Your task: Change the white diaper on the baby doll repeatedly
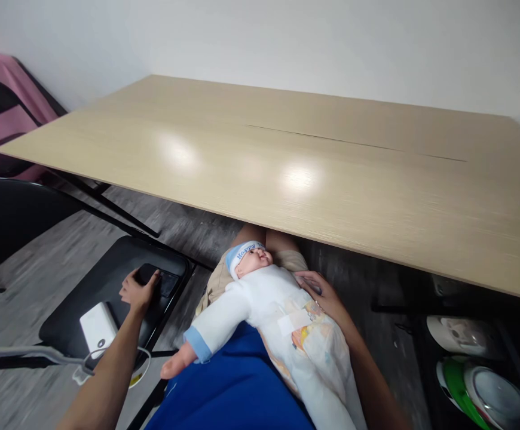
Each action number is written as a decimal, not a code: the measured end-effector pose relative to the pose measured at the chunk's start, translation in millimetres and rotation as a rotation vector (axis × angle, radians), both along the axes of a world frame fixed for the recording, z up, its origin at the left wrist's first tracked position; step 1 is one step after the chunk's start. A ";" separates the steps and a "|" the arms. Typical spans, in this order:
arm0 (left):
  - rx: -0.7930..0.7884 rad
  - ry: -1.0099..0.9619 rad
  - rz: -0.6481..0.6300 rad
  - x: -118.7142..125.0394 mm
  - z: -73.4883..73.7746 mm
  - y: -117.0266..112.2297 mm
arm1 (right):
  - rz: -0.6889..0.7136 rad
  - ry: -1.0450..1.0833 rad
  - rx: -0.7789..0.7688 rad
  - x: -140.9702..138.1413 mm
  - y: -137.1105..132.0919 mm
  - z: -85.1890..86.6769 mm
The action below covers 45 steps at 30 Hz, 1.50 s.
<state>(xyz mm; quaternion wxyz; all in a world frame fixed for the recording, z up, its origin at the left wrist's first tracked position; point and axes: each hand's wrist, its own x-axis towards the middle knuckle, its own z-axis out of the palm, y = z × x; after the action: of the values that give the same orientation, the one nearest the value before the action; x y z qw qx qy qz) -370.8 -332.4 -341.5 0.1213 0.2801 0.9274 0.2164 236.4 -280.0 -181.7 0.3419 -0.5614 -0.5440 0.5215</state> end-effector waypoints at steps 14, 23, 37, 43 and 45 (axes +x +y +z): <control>0.013 -0.026 0.038 -4.0 -1.0 1.9 | -0.003 -0.009 -0.002 -0.2 0.6 -1.2; 0.000 -0.020 0.024 0.2 4.1 2.0 | -0.007 -0.005 -0.003 -0.5 0.6 0.2; 0.086 0.137 0.027 47.0 56.4 23.7 | -0.028 -0.057 0.028 11.6 -5.4 24.8; 0.482 -0.024 -0.602 139.5 178.4 60.2 | 0.137 -0.149 -0.048 39.2 -35.0 81.8; 0.512 -0.258 -0.863 185.7 231.8 63.7 | 0.154 -0.147 -0.072 38.6 -41.7 93.5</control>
<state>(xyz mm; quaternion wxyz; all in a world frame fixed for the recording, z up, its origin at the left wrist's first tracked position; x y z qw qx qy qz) -185.1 -268.7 -109.8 0.2405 0.6289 0.6222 0.3993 275.0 -321.7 -88.2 0.2396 -0.5666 -0.5902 0.5226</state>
